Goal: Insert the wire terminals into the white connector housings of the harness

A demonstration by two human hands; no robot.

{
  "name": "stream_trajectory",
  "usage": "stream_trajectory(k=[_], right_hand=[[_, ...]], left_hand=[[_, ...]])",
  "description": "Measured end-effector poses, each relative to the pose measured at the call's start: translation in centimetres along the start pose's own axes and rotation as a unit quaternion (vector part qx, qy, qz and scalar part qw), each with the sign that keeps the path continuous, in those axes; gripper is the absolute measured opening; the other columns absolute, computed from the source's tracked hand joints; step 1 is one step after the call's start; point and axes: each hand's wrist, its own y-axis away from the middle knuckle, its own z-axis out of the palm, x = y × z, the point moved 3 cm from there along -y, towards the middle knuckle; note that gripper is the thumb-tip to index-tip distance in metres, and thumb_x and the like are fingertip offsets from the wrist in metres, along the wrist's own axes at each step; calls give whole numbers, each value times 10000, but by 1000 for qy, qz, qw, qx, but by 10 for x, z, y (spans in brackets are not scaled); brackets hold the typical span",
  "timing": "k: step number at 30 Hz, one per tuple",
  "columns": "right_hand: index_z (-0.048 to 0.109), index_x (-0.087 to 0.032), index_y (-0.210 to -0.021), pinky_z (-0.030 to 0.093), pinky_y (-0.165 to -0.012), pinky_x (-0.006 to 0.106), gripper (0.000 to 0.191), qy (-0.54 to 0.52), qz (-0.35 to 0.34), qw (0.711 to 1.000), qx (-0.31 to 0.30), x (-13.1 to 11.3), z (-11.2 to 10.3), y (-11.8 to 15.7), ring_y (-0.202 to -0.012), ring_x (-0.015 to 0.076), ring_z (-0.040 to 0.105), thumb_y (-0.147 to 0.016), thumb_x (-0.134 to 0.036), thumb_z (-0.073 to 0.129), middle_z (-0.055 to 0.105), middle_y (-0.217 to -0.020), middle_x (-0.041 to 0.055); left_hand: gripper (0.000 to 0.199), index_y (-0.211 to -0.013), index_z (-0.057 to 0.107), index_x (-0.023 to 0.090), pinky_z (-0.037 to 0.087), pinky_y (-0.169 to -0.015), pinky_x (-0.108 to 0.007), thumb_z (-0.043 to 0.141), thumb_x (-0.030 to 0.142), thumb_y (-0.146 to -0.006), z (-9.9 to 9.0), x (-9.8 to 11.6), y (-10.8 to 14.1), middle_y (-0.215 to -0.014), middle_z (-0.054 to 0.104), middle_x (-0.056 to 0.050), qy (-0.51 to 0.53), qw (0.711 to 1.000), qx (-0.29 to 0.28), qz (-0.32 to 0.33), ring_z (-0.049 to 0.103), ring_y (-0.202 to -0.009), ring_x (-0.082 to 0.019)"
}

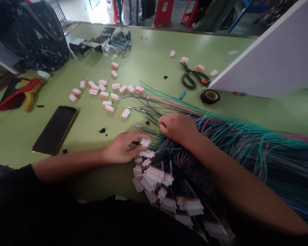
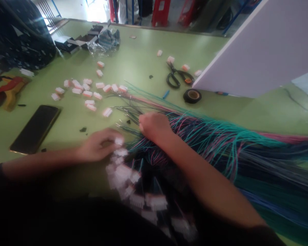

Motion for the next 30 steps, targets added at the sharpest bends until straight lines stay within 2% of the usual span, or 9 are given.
stream_trajectory(k=[4,10,15,19,24,30], right_hand=[[681,-158,-858,221,-526,298,277,20,-11,1000,-8,-4,-2,2,-771,221,578,-821,-230,416,683,-868,120],[677,-174,-876,251,-545,288,287,1,-6,1000,-14,-1,-4,0,-798,210,583,-813,-243,406,688,-897,87],[684,-227,-819,278,-560,268,246,-94,-38,994,-44,-2,-4,0,-763,166,576,-765,-291,452,697,-886,15],[684,-204,-771,268,-543,261,240,-91,-32,993,-70,-6,-3,0,-738,159,568,-745,-253,450,695,-873,31],[683,-196,-758,285,-547,246,204,-136,-8,988,-78,-3,0,-2,-656,137,538,-724,-251,489,684,-764,20],[681,-172,-771,306,-564,245,250,-165,-18,983,-80,5,-2,-4,-649,133,545,-787,-288,460,678,-746,33]], left_hand=[[167,-972,615,185,523,-741,-290,529,199,-830,2,1,5,-935,697,-85,-103,992,-12,77,659,-840,-170],[242,-1058,575,145,552,-732,-285,414,252,-913,5,0,10,-967,702,-89,-240,952,-4,188,674,-869,-156],[251,-1040,577,146,563,-708,-253,385,265,-930,6,1,11,-933,710,-77,-273,939,13,209,678,-836,-132],[256,-1029,583,143,565,-728,-240,375,261,-935,6,2,11,-943,713,-76,-278,937,17,212,677,-867,-126],[261,-1035,583,131,565,-727,-247,377,254,-934,6,2,11,-922,714,-82,-285,932,10,223,678,-852,-130],[250,-1030,575,120,569,-731,-250,371,228,-934,8,1,12,-923,715,-84,-308,922,3,233,681,-852,-132]])
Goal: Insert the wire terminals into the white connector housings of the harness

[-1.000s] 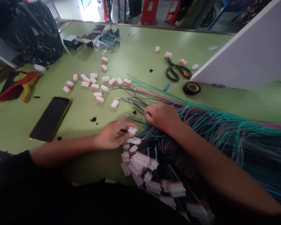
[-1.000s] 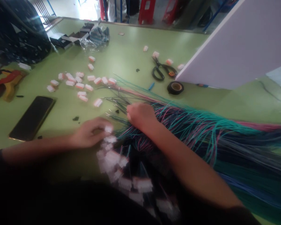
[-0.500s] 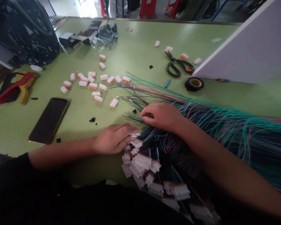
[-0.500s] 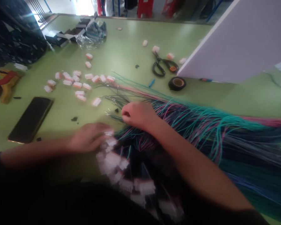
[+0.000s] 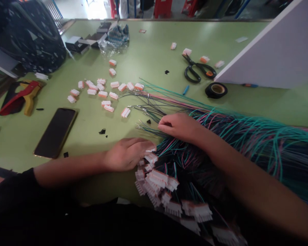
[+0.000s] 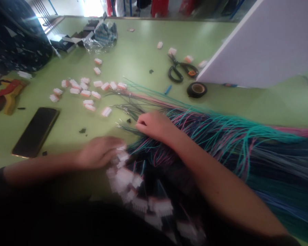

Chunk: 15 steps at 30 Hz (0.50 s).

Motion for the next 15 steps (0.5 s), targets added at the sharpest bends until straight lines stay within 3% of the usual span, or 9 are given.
stream_trajectory(k=[7,15], right_hand=[[680,-186,-808,295,-574,275,232,87,32,996,13,-2,-4,5,-724,171,570,-771,-214,453,692,-847,53],[687,-234,-822,306,-562,257,217,38,7,999,-13,-6,-2,9,-702,154,579,-743,-262,487,699,-825,3]], left_hand=[[231,-1023,571,109,567,-745,-225,372,171,-923,-1,5,0,-925,718,-92,-19,999,25,31,683,-850,-125],[246,-1077,575,117,563,-785,-231,398,168,-913,-2,6,5,-1008,708,-95,-70,994,22,76,670,-936,-146]])
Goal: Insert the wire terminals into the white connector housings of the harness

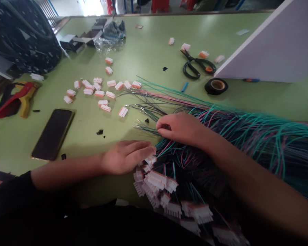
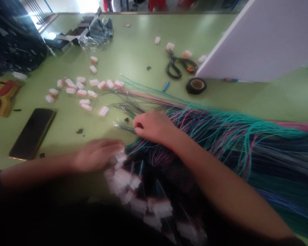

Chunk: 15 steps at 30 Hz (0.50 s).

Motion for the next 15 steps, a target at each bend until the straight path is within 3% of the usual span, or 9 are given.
stream_trajectory(k=[5,15], right_hand=[[693,-244,-862,286,-546,255,245,23,10,1000,-3,-4,4,-1,-747,171,600,-722,-239,492,711,-849,3],[698,-239,-855,278,-525,248,261,11,4,1000,-3,0,4,-3,-681,151,580,-694,-229,493,707,-811,6]], left_hand=[[252,-1033,597,89,567,-748,-216,387,157,-911,-2,1,-3,-953,719,-107,0,1000,-4,2,685,-881,-143],[279,-1112,564,148,573,-765,-265,383,171,-901,3,-2,0,-1018,708,-102,63,997,-24,-38,677,-930,-163]])
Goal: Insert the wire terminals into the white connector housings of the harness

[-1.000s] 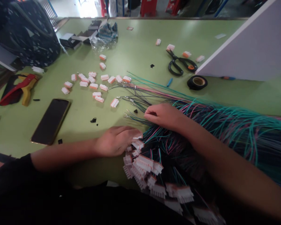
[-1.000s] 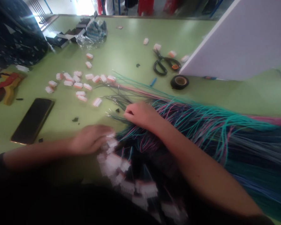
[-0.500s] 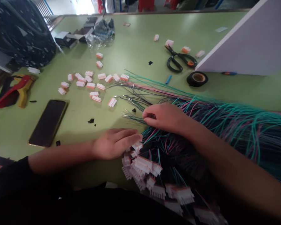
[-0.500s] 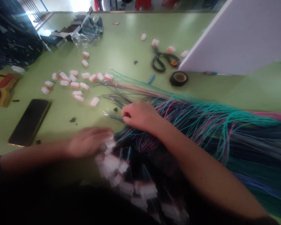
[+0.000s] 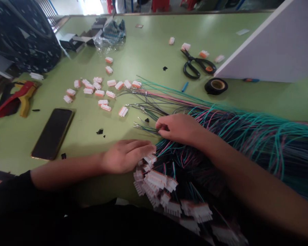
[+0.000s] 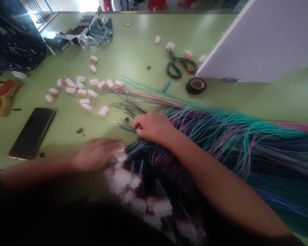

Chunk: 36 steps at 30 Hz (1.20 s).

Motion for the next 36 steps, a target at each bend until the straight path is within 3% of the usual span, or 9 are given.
stream_trajectory(k=[11,20,25,30,36], right_hand=[[698,-228,-858,287,-524,236,273,-15,-6,1000,0,2,-1,1,-636,131,550,-674,-208,498,691,-753,-5],[681,-179,-798,325,-544,215,254,-95,-3,995,0,4,-4,0,-562,100,500,-640,-135,488,637,-653,-4],[651,-168,-715,324,-535,215,180,-109,26,994,8,7,-8,2,-538,96,476,-636,-130,494,615,-619,-7],[688,-173,-796,375,-604,228,246,-95,26,995,31,11,-9,2,-645,127,567,-681,-128,475,677,-722,11],[702,-152,-894,407,-745,278,310,-9,31,999,42,7,-6,1,-884,203,619,-751,-129,428,704,-947,82]], left_hand=[[284,-1128,547,162,569,-754,-263,369,191,-908,0,1,-1,-1006,708,-81,-15,1000,15,2,679,-915,-153],[265,-1105,528,153,563,-743,-247,355,160,-905,-2,2,-2,-995,711,-86,-14,1000,23,13,683,-889,-142],[307,-1164,493,166,562,-754,-251,349,140,-894,-1,1,-1,-1011,708,-78,-16,1000,18,10,680,-903,-142],[333,-1199,469,151,561,-760,-260,351,120,-889,-1,0,-3,-1033,698,-100,-7,1000,1,18,673,-919,-148],[280,-1119,511,132,560,-742,-241,343,127,-895,-1,1,-4,-990,710,-93,-18,999,27,20,683,-875,-138]])
